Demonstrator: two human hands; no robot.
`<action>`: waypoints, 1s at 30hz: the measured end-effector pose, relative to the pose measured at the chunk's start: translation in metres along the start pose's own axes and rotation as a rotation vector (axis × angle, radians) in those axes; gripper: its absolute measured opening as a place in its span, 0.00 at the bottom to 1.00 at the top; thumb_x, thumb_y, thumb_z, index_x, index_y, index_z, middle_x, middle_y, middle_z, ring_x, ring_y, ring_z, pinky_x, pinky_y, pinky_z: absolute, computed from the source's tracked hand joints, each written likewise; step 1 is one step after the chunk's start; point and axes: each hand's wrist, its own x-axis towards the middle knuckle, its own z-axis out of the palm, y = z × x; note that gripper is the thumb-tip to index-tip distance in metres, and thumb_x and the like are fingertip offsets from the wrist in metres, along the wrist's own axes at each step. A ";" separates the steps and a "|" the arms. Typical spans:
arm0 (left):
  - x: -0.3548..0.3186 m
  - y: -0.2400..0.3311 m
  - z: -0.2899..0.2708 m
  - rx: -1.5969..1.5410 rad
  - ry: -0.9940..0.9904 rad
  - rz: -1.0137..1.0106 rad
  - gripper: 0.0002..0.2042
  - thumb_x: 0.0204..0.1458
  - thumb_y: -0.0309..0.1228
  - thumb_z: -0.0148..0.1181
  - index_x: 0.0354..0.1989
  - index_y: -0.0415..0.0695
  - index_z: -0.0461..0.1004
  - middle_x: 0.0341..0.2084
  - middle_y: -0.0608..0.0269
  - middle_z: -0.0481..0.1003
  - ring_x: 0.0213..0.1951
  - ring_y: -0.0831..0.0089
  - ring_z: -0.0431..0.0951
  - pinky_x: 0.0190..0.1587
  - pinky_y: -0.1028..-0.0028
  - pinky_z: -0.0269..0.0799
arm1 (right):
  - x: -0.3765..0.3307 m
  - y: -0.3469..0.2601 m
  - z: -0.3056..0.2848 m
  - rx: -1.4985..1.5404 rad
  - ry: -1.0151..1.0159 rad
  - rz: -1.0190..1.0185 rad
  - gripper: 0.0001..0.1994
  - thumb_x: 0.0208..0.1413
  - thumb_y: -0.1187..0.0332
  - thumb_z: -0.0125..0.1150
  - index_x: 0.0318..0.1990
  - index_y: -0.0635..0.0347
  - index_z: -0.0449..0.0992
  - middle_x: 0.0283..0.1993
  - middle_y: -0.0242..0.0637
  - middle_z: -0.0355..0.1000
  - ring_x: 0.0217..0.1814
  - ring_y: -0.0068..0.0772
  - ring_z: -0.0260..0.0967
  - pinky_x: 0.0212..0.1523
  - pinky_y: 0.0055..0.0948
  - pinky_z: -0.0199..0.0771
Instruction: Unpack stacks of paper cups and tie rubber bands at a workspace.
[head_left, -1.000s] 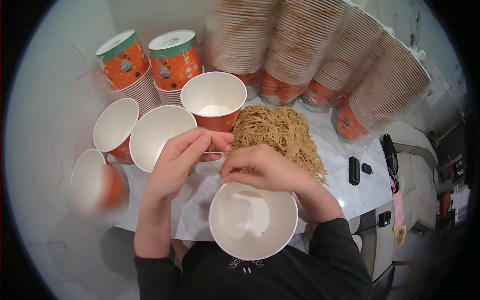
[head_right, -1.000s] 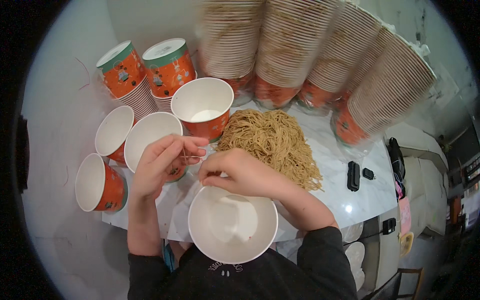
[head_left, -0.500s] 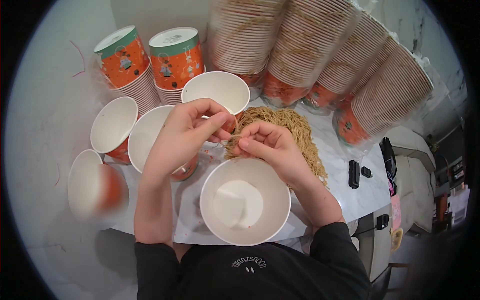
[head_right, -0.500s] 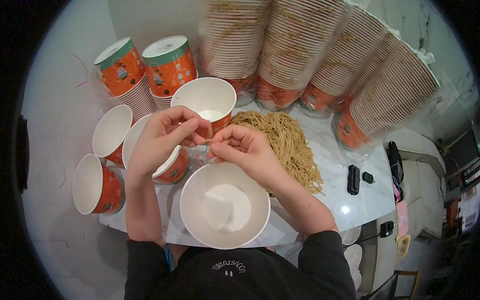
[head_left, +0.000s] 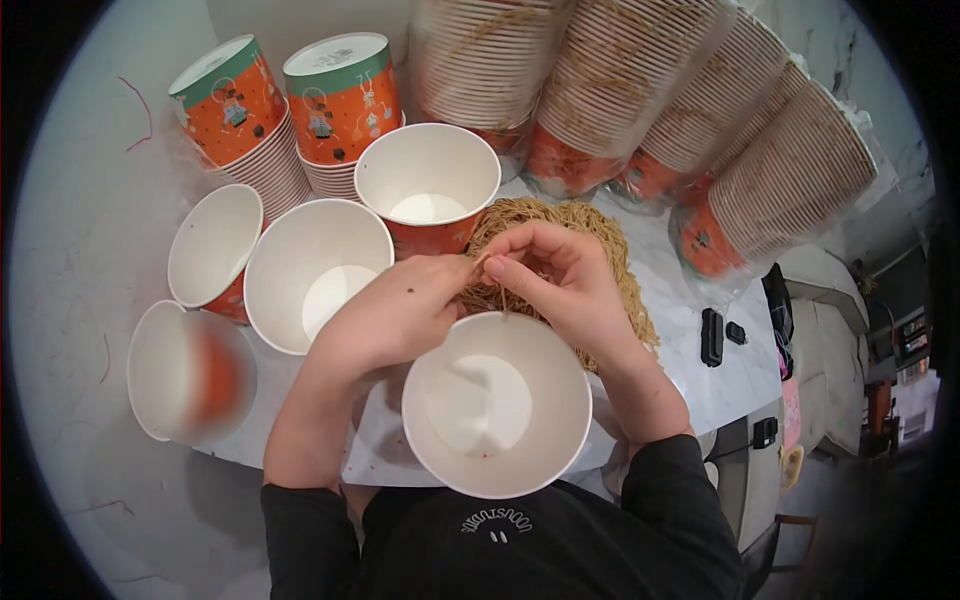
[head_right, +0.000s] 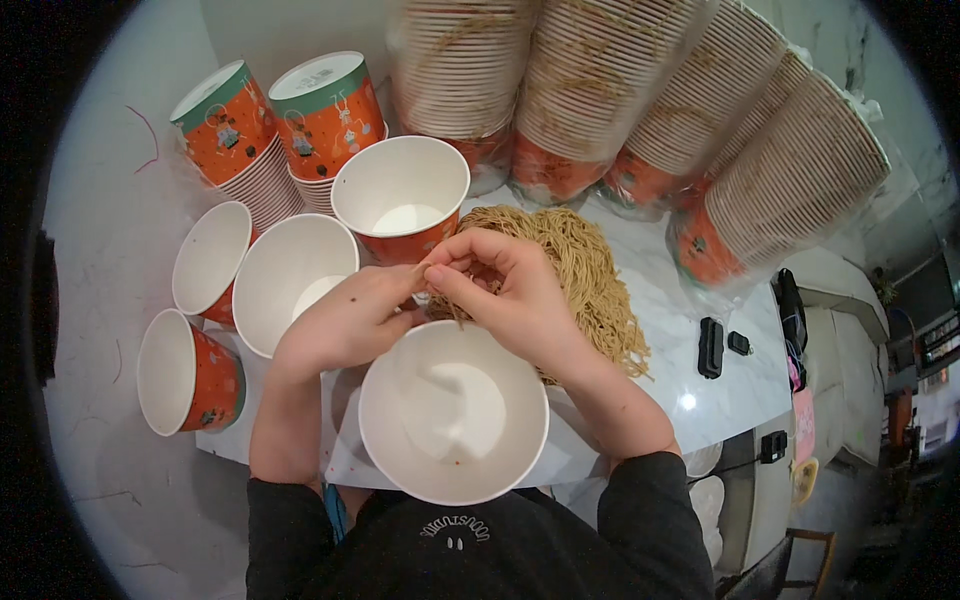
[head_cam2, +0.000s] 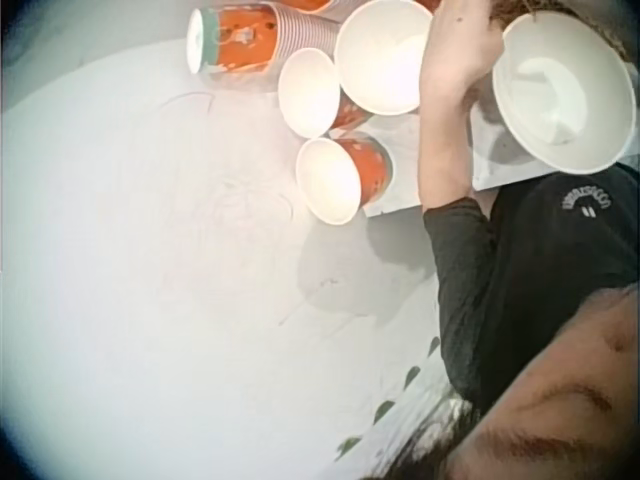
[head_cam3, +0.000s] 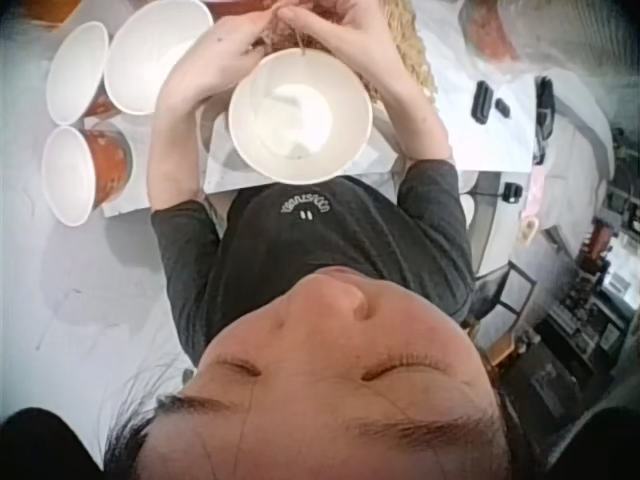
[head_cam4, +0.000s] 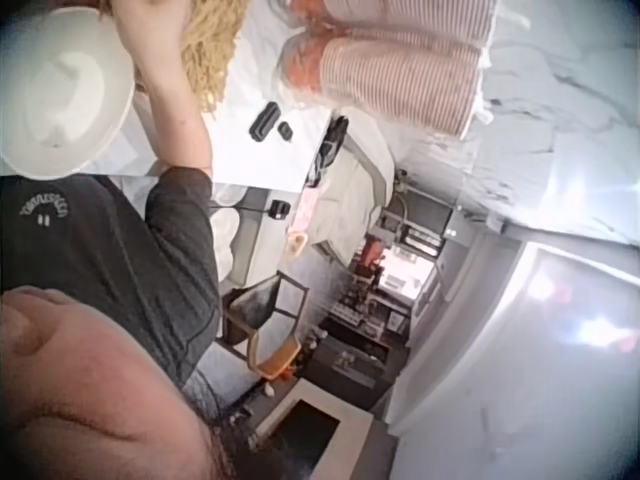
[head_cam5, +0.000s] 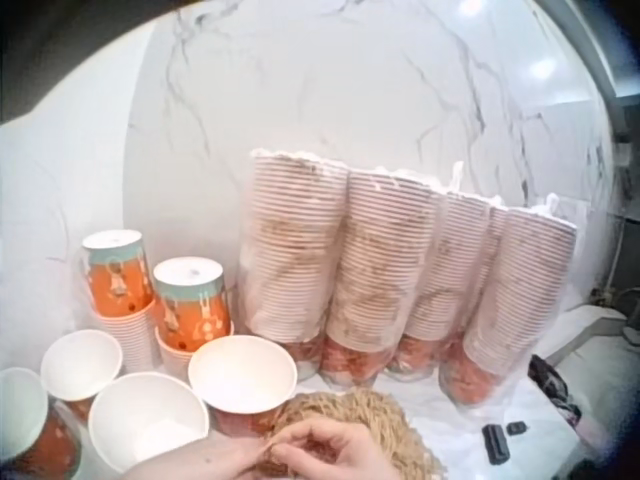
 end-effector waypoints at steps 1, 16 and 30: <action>0.003 0.014 -0.006 -0.048 -0.139 -0.096 0.14 0.53 0.20 0.56 0.48 0.37 0.76 0.36 0.47 0.80 0.44 0.50 0.80 0.46 0.64 0.76 | -0.002 -0.001 0.000 -0.039 0.002 -0.021 0.07 0.62 0.72 0.64 0.44 0.66 0.78 0.39 0.28 0.77 0.37 0.11 0.71 0.38 0.15 0.72; 0.011 0.019 -0.001 -0.217 -0.598 0.079 0.07 0.55 0.24 0.58 0.40 0.36 0.78 0.37 0.53 0.80 0.42 0.60 0.80 0.46 0.64 0.74 | -0.025 -0.029 -0.004 0.062 -0.050 -0.086 0.04 0.61 0.78 0.59 0.42 0.64 0.74 0.38 0.28 0.73 0.41 0.16 0.72 0.43 0.19 0.73; -0.002 0.024 -0.004 -0.062 0.000 -0.104 0.10 0.55 0.18 0.57 0.45 0.38 0.70 0.35 0.54 0.78 0.37 0.63 0.82 0.40 0.68 0.76 | -0.015 -0.020 -0.016 -0.225 0.118 -0.111 0.05 0.58 0.78 0.58 0.40 0.69 0.77 0.37 0.33 0.76 0.38 0.19 0.73 0.41 0.21 0.74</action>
